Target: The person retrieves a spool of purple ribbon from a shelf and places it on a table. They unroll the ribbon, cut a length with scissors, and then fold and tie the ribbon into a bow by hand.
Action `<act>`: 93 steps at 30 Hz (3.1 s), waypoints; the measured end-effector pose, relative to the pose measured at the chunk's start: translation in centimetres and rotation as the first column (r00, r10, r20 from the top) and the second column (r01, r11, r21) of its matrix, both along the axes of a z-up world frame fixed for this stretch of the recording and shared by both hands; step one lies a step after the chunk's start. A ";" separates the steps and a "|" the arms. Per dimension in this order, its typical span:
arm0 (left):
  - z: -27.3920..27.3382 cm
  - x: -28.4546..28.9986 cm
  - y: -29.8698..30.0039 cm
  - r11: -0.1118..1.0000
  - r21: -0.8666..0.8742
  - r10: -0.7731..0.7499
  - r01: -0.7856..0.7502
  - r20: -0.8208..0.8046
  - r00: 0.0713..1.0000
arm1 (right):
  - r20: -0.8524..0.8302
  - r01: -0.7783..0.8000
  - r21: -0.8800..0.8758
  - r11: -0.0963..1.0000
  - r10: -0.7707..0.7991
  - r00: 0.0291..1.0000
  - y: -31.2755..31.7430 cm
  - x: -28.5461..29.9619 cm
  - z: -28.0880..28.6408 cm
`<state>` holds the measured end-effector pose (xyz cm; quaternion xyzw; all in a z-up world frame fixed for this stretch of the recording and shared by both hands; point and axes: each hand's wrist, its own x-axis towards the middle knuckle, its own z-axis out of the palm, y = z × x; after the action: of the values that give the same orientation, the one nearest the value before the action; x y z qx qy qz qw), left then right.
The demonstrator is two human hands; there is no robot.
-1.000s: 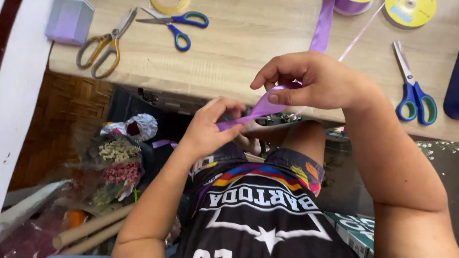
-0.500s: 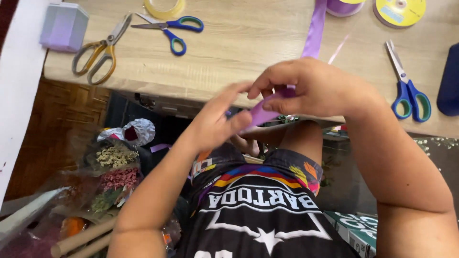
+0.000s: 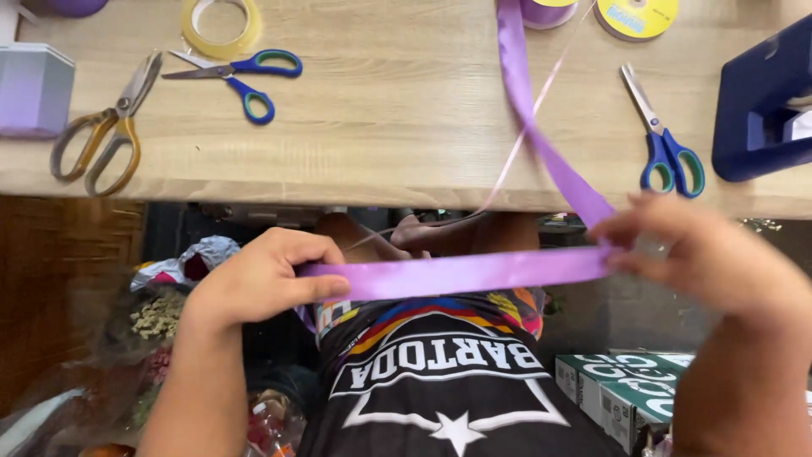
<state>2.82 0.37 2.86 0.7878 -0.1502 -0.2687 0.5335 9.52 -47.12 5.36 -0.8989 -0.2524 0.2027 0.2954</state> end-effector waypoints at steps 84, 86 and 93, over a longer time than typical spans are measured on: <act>2.6 4.5 -9.9 0.939 0.164 -0.336 0.301 0.272 0.902 | -0.160 -0.043 0.579 0.814 0.165 0.973 5.1 -5.0 -5.8; 1.4 4.9 -6.6 0.957 0.241 -0.202 0.161 0.156 0.967 | -0.344 0.076 0.562 0.824 0.149 0.927 1.2 -5.0 -5.3; 0.8 4.9 -11.7 0.941 0.136 -0.332 0.309 0.199 0.922 | -0.383 0.056 0.580 0.813 0.212 0.899 7.9 -4.5 -9.8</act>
<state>7.77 -11.37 3.65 0.8035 -0.3210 -0.2713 0.4217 4.98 -39.18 -4.44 -0.6876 -0.2680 0.3219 0.5932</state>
